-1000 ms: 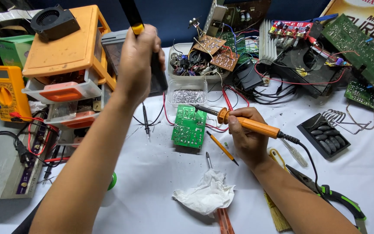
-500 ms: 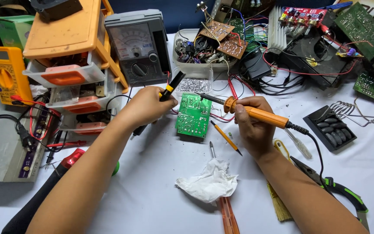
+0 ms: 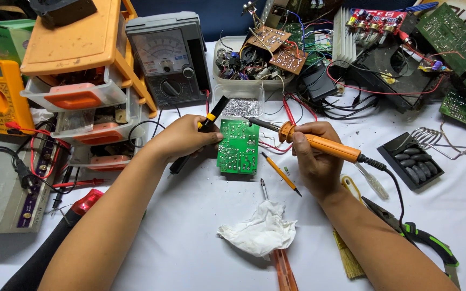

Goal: Desoldering electronic components from a printed circuit board using a soldering iron and a manual desoldering pump.

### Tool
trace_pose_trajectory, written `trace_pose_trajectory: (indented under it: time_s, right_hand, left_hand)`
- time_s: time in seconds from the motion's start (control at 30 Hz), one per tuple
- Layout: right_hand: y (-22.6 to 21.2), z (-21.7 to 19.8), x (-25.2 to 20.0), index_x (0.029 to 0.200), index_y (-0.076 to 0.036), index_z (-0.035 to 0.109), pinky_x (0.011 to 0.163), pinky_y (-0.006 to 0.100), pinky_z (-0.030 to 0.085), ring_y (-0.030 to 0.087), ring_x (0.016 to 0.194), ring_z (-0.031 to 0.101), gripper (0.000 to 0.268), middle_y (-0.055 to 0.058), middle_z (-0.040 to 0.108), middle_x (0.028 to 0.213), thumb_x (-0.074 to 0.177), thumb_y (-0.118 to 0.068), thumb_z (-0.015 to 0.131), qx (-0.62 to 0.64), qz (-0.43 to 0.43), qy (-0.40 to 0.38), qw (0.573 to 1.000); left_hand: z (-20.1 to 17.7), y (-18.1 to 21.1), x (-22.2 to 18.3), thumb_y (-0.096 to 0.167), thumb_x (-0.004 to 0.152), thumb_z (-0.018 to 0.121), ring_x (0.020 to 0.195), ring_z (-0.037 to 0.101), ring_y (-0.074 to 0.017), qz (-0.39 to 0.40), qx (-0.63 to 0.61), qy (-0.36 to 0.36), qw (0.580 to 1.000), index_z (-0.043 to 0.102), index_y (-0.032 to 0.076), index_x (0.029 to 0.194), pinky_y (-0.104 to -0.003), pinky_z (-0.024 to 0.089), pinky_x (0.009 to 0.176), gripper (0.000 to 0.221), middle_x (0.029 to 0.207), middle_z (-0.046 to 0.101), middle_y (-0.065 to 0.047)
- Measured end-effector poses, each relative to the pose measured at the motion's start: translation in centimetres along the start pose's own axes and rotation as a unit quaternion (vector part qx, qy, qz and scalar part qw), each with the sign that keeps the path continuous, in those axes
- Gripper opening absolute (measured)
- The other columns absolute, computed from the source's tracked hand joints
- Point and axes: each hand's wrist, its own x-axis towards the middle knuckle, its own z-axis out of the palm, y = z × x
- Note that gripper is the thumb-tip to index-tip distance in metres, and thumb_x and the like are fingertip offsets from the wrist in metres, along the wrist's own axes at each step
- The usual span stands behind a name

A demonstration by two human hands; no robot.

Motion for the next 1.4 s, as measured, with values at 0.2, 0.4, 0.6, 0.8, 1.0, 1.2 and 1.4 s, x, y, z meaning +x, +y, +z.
trace_pose_trajectory:
  time_s: [0.2, 0.4, 0.6, 0.8, 1.0, 1.2, 1.4]
  right_hand:
    - [0.2, 0.1, -0.1, 0.092, -0.001, 0.050, 0.055, 0.022, 0.046, 0.012, 0.053, 0.052, 0.017, 0.009, 0.053, 0.065, 0.090, -0.018, 0.047, 0.005, 0.003, 0.005, 1.000]
    - [0.0, 0.2, -0.2, 0.092, -0.002, 0.050, 0.054, 0.022, 0.046, 0.012, 0.052, 0.052, 0.016, 0.009, 0.054, 0.066, 0.091, -0.018, 0.046, 0.003, 0.003, 0.010, 1.000]
    - [0.0, 0.1, -0.2, 0.091, -0.001, 0.050, 0.054, 0.022, 0.047, 0.012, 0.052, 0.052, 0.017, 0.010, 0.054, 0.066, 0.091, -0.017, 0.045, 0.000, 0.002, 0.008, 1.000]
    - [-0.2, 0.2, -0.2, 0.091, -0.001, 0.050, 0.054, 0.022, 0.047, 0.012, 0.053, 0.052, 0.016, 0.011, 0.055, 0.067, 0.090, -0.017, 0.046, 0.004, 0.008, 0.012, 1.000]
    - [0.0, 0.1, -0.3, 0.091, 0.000, 0.050, 0.054, 0.022, 0.047, 0.012, 0.053, 0.052, 0.017, 0.011, 0.056, 0.067, 0.090, -0.017, 0.046, 0.010, 0.009, 0.012, 1.000]
    - [-1.1, 1.0, -0.3, 0.090, 0.000, 0.049, 0.052, 0.023, 0.045, 0.015, 0.054, 0.052, 0.012, 0.012, 0.053, 0.073, 0.087, -0.012, 0.049, -0.032, 0.046, 0.043, 0.997]
    - [-0.2, 0.6, -0.1, 0.089, 0.000, 0.050, 0.051, 0.022, 0.045, 0.014, 0.051, 0.051, 0.015, 0.010, 0.053, 0.063, 0.088, -0.015, 0.047, -0.026, 0.032, 0.029, 0.999]
  left_hand:
    - [-0.3, -0.1, 0.4, 0.007, 0.074, 0.062, 0.043, 0.049, -0.0120, 0.020, -0.039, 0.005, 0.999, 0.060, -0.007, 0.093, -0.022, 0.043, 0.036, 0.024, 0.061, 0.055, -0.012]
    - [-0.1, -1.0, 1.1, 0.007, 0.074, 0.062, 0.043, 0.052, -0.0123, 0.022, -0.052, 0.015, 0.998, 0.060, -0.006, 0.091, -0.022, 0.045, 0.036, 0.021, 0.062, 0.058, -0.012]
    - [0.1, -0.8, 0.8, 0.007, 0.073, 0.062, 0.043, 0.056, -0.0140, 0.022, -0.054, 0.027, 0.998, 0.061, -0.006, 0.088, -0.023, 0.047, 0.037, 0.020, 0.061, 0.061, -0.012]
    - [-1.2, 0.8, -0.5, 0.014, 0.080, 0.057, 0.044, 0.060, -0.0159, 0.052, -0.041, 0.100, 0.993, 0.061, -0.003, 0.088, -0.026, 0.052, 0.038, 0.019, 0.059, 0.061, -0.013]
    - [-1.7, 1.7, -0.3, 0.017, 0.088, 0.051, 0.042, 0.052, -0.0128, 0.281, -0.166, 0.130, 0.936, 0.051, 0.003, 0.092, -0.023, 0.049, 0.042, 0.016, 0.051, 0.048, -0.004]
    - [-1.2, 2.7, 0.9, 0.017, 0.091, 0.035, 0.065, 0.047, -0.0123, 0.407, -0.275, 0.068, 0.868, 0.031, 0.010, 0.102, -0.028, 0.051, 0.065, 0.013, 0.080, 0.040, -0.003]
    - [-0.4, 1.7, 2.1, 0.026, 0.098, 0.031, 0.081, 0.051, -0.0167, 0.514, -0.223, 0.098, 0.822, 0.029, 0.007, 0.110, -0.031, 0.047, 0.078, 0.023, 0.090, 0.051, -0.010]
